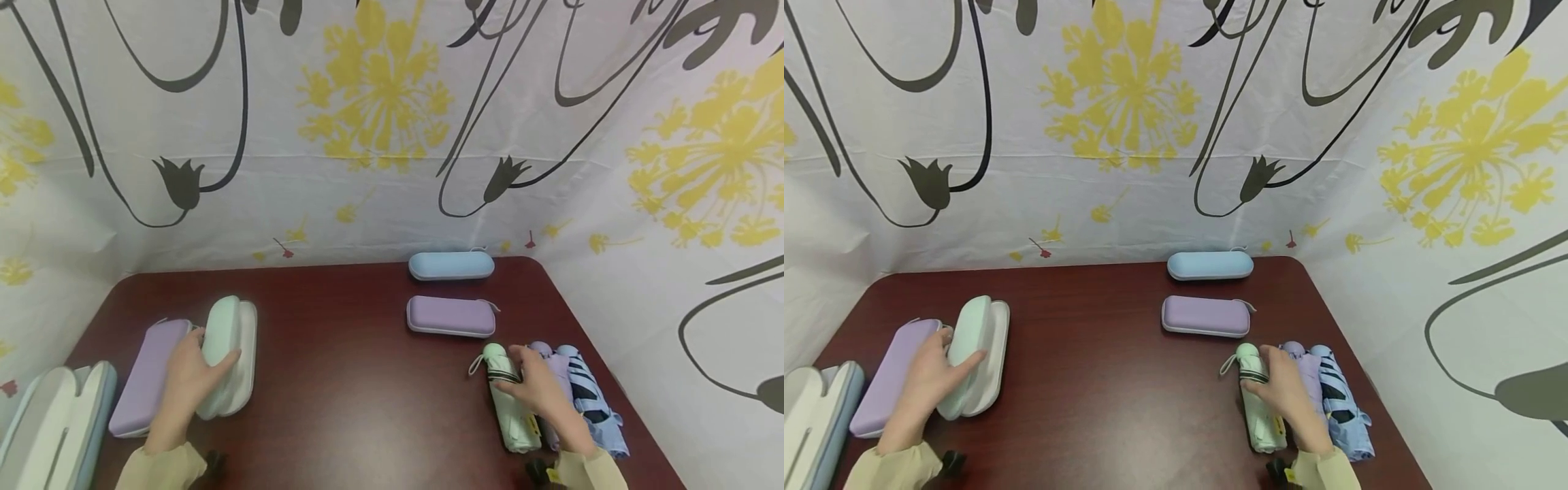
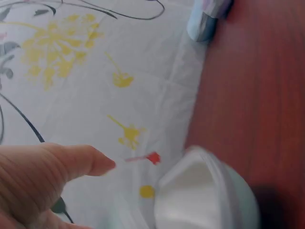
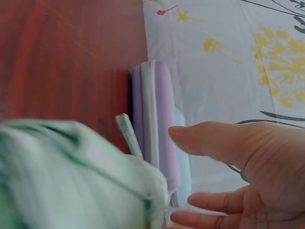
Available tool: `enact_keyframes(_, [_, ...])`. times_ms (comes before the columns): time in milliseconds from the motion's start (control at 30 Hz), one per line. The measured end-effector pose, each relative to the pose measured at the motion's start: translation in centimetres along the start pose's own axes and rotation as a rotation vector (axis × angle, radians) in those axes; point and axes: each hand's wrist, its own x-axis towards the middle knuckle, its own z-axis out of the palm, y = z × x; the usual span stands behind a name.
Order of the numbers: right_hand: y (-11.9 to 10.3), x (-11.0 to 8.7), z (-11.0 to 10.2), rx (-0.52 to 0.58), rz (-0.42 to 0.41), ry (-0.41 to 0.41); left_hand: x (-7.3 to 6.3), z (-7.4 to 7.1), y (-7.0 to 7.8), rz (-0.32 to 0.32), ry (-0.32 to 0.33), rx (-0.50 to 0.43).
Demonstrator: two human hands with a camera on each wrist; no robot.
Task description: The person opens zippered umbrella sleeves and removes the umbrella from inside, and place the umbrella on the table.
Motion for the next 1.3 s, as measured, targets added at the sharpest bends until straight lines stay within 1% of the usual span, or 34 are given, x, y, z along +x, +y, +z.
enact_keyframes(67, [-0.1,0.6,-0.3,0.025,-0.011,0.008,0.0,0.3,1.3,0.019,0.039,0.046])
enact_keyframes(133, [-0.3,1.2,-0.7,0.054,-0.008,-0.004,0.0,1.0,2.7,0.048,0.078,0.044])
enact_keyframes(200, [-0.4,1.9,-0.9,0.062,0.0,-0.021,0.0,2.0,4.2,0.085,0.081,-0.028])
enact_keyframes(233, [-0.5,2.2,-1.1,0.076,0.011,-0.039,0.1,2.6,5.0,0.102,0.06,-0.083])
enact_keyframes(300, [-0.6,3.0,-1.2,0.078,0.025,-0.053,0.4,4.0,6.4,0.12,-0.018,-0.202])
enact_keyframes(333, [-0.7,3.5,-1.3,0.084,0.034,-0.064,0.6,4.7,7.1,0.109,-0.078,-0.256])
enact_keyframes(400, [-0.8,4.4,-1.3,0.091,0.049,-0.075,1.2,6.3,8.5,0.068,-0.2,-0.348])
enact_keyframes(467, [-0.9,5.2,-1.2,0.097,0.067,-0.082,1.8,8.0,9.7,0.018,-0.296,-0.413])
enact_keyframes(500, [-0.9,5.5,-1.2,0.105,0.074,-0.083,2.2,8.9,10.2,0.004,-0.333,-0.45])
enact_keyframes(600, [-0.8,6.5,-0.9,0.125,0.097,-0.075,3.3,11.5,11.7,-0.007,-0.417,-0.569])
enact_keyframes(700, [-0.5,7.3,-0.6,0.158,0.128,-0.06,4.3,13.4,13.1,-0.022,-0.492,-0.694])
enact_keyframes(767, [-0.2,7.8,-0.5,0.18,0.149,-0.051,5.0,14.5,14.1,-0.068,-0.547,-0.779])
enact_keyframes(867, [0.1,8.2,-0.4,0.208,0.184,-0.047,5.9,16.0,15.0,-0.171,-0.614,-0.882])
enact_keyframes(933, [0.3,8.5,-0.3,0.219,0.203,-0.051,6.4,16.9,15.3,-0.231,-0.637,-0.932])
enact_keyframes(1033, [0.4,8.9,-0.2,0.231,0.233,-0.055,6.8,18.4,15.4,-0.281,-0.643,-0.97])
enact_keyframes(1133, [0.6,9.1,0.2,0.245,0.248,-0.044,7.0,19.8,15.6,-0.282,-0.63,-0.957])
enact_keyframes(1233, [0.9,9.2,0.6,0.268,0.267,-0.033,6.9,20.9,16.2,-0.287,-0.621,-0.932])
enact_keyframes(1300, [1.0,9.4,0.8,0.295,0.289,-0.042,6.9,21.5,16.7,-0.288,-0.629,-0.924])
